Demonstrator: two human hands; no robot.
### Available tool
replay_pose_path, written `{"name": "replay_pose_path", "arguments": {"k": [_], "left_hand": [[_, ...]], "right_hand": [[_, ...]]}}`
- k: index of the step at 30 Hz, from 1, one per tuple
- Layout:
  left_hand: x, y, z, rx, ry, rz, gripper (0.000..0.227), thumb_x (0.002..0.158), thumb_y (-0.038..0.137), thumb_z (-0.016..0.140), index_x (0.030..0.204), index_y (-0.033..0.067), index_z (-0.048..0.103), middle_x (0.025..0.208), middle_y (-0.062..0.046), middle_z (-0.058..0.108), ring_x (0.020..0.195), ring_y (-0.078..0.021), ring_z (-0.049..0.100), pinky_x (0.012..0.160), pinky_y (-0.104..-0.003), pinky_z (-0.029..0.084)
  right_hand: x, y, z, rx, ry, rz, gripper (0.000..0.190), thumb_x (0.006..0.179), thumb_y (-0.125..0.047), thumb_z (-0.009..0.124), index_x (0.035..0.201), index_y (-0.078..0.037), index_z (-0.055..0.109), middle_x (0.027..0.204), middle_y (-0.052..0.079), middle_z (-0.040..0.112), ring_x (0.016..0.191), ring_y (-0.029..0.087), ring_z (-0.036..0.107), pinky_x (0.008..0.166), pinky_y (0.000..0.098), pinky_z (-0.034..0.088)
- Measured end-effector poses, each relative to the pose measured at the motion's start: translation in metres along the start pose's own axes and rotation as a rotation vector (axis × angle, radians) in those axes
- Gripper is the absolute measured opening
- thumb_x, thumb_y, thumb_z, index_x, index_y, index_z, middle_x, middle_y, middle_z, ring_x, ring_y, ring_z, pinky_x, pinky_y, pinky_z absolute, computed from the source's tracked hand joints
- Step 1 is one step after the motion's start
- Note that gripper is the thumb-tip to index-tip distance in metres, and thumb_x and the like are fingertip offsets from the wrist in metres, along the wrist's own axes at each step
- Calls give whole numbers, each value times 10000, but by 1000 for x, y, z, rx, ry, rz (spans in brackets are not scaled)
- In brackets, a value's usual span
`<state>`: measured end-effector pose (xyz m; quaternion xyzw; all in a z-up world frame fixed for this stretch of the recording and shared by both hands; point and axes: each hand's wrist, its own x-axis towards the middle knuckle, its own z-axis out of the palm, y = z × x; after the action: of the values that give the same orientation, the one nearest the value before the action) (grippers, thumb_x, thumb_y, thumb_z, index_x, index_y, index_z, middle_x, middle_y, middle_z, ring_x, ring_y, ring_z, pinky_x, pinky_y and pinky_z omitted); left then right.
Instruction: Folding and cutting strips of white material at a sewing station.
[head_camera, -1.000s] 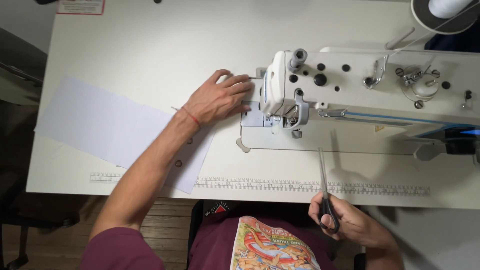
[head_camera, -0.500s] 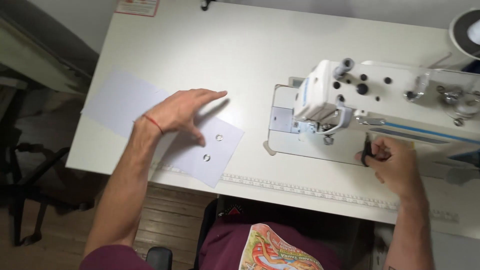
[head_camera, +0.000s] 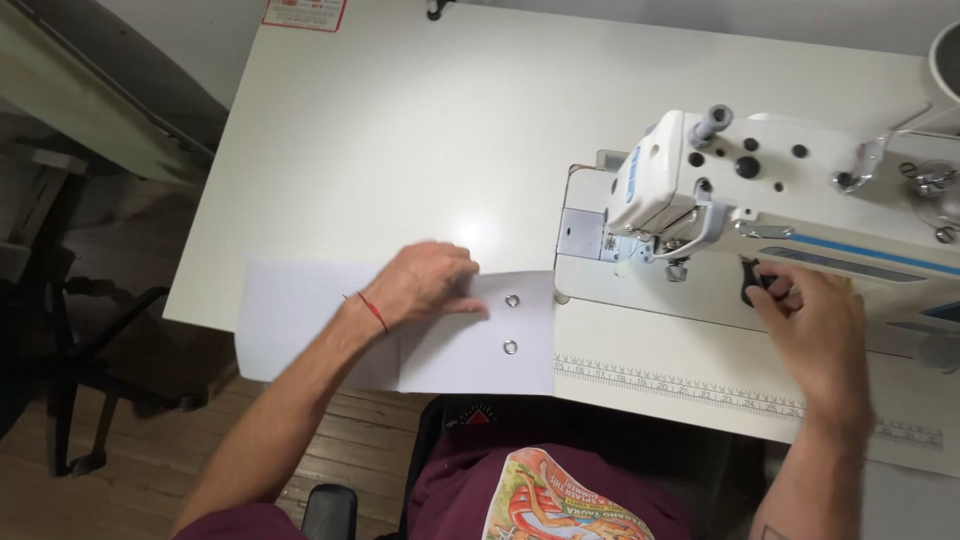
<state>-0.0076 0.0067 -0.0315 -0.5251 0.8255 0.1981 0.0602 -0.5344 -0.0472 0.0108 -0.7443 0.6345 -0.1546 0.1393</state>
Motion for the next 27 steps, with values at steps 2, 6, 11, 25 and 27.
{"name": "replay_pose_path", "arguments": {"k": [2,6,11,25,27], "left_hand": [[-9,28,-15,-94,149,95,446,1104,641,715,1012,208,770,812,28,722,699,-168,701,638,-369,646],[-41,100,-61,-449,507,466,258,1224,295,621,1232,105,796,780,29,723,553,-101,663,451,-269,575],[-59,172,-52,-1242,596,530,352,1284,77,562,1630,41,509,1044,-108,699,634,-130,586,553,-256,598],[-30,110,26,-78,661,-211,905,1110,515,804,1802,121,375,942,15,754,632,-133,592,473,-353,524],[-28,119,-12,217,897,-83,633,1142,480,810,1596,51,706,1511,-124,753,1302,-329,683,1075,-485,576]], "right_hand": [[-21,-14,2,184,-12,43,283,1107,-245,834,1350,-108,878,1082,80,818,927,242,738,924,414,604],[-76,-4,32,977,-374,173,535,927,72,849,1451,-32,820,1182,168,904,817,195,801,760,323,660],[-159,-4,85,887,-649,113,1176,369,-383,1264,1316,24,696,1286,55,811,1237,233,734,1085,391,563],[-197,-79,144,1057,-480,341,460,1140,-261,806,744,-120,618,713,-83,461,650,50,387,546,292,278],[-199,-80,152,1101,-474,381,477,1131,-292,809,725,-94,657,666,-77,502,612,63,411,523,283,299]]}}
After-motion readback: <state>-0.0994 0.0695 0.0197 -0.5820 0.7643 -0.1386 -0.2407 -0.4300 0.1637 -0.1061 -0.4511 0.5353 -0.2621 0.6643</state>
